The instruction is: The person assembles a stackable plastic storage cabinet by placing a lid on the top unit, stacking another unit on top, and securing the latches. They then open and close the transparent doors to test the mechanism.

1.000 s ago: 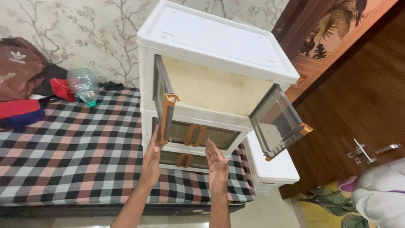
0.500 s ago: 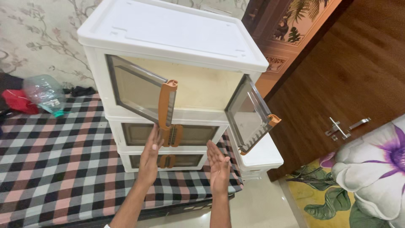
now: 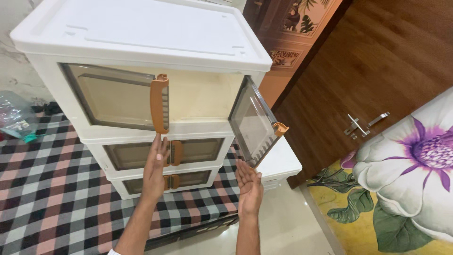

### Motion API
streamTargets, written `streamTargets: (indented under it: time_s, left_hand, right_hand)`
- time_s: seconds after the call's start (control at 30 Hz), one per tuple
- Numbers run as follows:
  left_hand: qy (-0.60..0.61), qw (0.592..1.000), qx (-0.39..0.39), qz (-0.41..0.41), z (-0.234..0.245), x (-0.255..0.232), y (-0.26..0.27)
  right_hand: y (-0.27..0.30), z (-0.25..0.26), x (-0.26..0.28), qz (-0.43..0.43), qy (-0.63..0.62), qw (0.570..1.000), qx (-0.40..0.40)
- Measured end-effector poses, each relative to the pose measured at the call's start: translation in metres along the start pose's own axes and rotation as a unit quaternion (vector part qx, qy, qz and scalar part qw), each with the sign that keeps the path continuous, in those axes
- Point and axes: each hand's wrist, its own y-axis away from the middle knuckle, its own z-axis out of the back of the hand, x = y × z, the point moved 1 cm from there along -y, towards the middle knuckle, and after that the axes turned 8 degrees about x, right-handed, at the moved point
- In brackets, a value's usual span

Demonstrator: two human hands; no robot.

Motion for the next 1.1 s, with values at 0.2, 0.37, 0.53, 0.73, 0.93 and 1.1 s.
streamTargets:
  time_s: [0.2, 0.37, 0.53, 0.73, 0.93, 1.1]
  left_hand:
    - [-0.025, 0.999, -0.012, 0.033, 0.001, 0.005, -0.010]
    - [-0.029, 0.999, -0.008, 0.043, 0.002, 0.001, -0.017]
    - [-0.054, 0.991, -0.010, 0.118, 0.003, -0.006, -0.018]
    - [-0.043, 0.993, 0.019, 0.104, 0.008, -0.009, -0.016]
    - [-0.032, 0.994, 0.051, 0.090, 0.017, -0.010, -0.004]
    - [-0.011, 0.993, 0.069, 0.098, 0.029, -0.014, 0.006]
  right_hand:
    - [0.004, 0.004, 0.021, 0.080, -0.027, 0.994, -0.069]
    - [0.010, -0.005, 0.042, 0.160, 0.014, 0.986, -0.049]
    - [0.014, -0.015, 0.048, 0.180, 0.045, 0.982, -0.046]
    - [0.015, -0.020, 0.044, 0.174, 0.025, 0.984, -0.040]
    - [0.020, -0.028, 0.034, 0.173, 0.006, 0.984, -0.026]
    - [0.024, -0.040, 0.022, 0.178, -0.005, 0.984, 0.001]
